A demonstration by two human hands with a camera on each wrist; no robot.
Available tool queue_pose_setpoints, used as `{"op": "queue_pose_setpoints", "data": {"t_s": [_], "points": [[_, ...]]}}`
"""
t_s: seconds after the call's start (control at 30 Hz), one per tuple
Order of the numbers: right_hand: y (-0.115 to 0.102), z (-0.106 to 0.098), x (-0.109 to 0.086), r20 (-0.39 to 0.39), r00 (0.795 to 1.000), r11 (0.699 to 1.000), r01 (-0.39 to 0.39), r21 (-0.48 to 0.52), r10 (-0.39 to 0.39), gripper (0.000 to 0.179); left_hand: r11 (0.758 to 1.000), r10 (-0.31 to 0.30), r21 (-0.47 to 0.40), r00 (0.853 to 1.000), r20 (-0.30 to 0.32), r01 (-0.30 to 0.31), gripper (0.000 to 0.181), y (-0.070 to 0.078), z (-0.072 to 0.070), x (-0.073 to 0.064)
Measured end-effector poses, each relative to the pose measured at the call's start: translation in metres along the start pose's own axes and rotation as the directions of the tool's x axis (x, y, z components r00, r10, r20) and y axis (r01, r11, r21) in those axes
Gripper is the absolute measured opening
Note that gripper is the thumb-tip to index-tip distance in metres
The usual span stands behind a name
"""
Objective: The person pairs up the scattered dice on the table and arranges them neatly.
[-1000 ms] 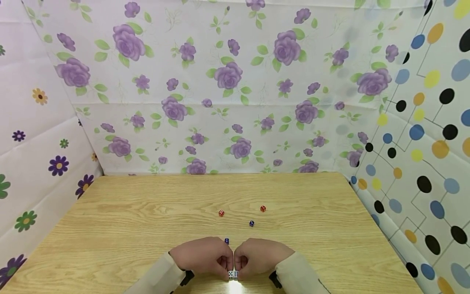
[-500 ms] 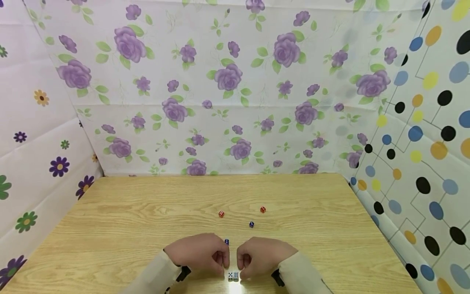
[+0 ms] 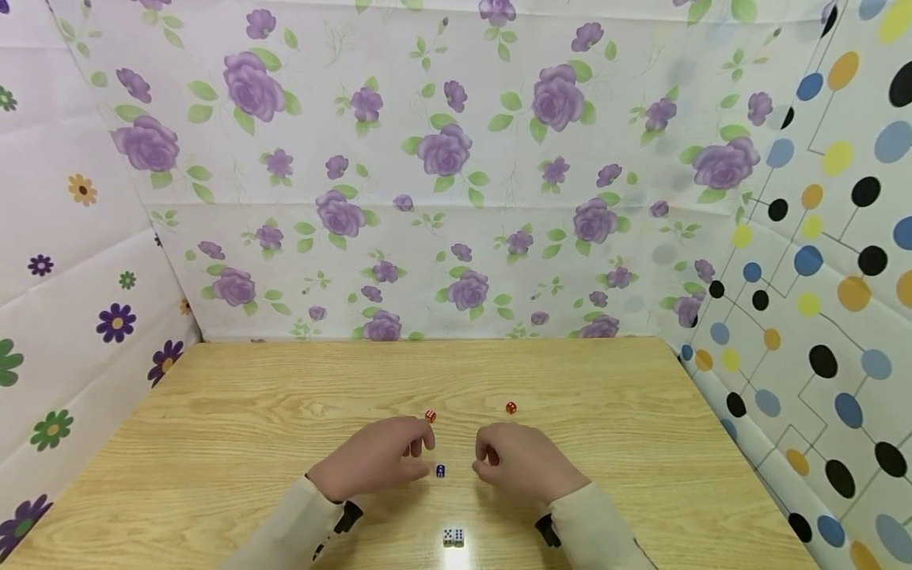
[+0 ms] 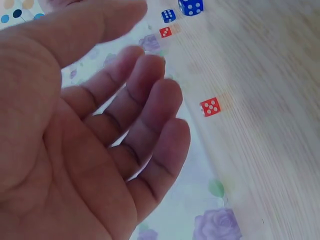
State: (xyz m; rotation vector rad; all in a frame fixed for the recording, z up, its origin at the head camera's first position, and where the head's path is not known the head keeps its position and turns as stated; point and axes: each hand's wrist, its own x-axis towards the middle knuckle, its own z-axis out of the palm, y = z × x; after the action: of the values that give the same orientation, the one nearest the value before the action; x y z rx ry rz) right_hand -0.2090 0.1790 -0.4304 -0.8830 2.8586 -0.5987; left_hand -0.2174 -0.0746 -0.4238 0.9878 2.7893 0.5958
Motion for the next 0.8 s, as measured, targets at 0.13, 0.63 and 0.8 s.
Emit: {"op": "queue_pose_setpoints", "data": {"t_s": [0.13, 0.63, 0.8], "points": [[0.0031, 0.0008, 0.0032, -0.104, 0.992, 0.997, -0.068, -0.032, 0.065, 0.007, 0.999, -0.037, 0.001, 0.999, -0.03, 0.037, 0.026, -0.0021, -0.0022, -0.0001], [0.0065, 0.0029, 0.0052, -0.235, 0.961, 0.963, -0.194, -0.185, 0.148, 0.022, 0.996, -0.038, 0.083, 0.999, -0.019, 0.04, 0.023, -0.0095, -0.0018, -0.0026], [0.0085, 0.0048, 0.0056, -0.232, 0.959, 0.961, -0.206, -0.187, 0.16, 0.021, 0.993, -0.046, 0.111, 0.999, -0.003, 0.046, 0.022, -0.0081, -0.0016, -0.0034]]}}
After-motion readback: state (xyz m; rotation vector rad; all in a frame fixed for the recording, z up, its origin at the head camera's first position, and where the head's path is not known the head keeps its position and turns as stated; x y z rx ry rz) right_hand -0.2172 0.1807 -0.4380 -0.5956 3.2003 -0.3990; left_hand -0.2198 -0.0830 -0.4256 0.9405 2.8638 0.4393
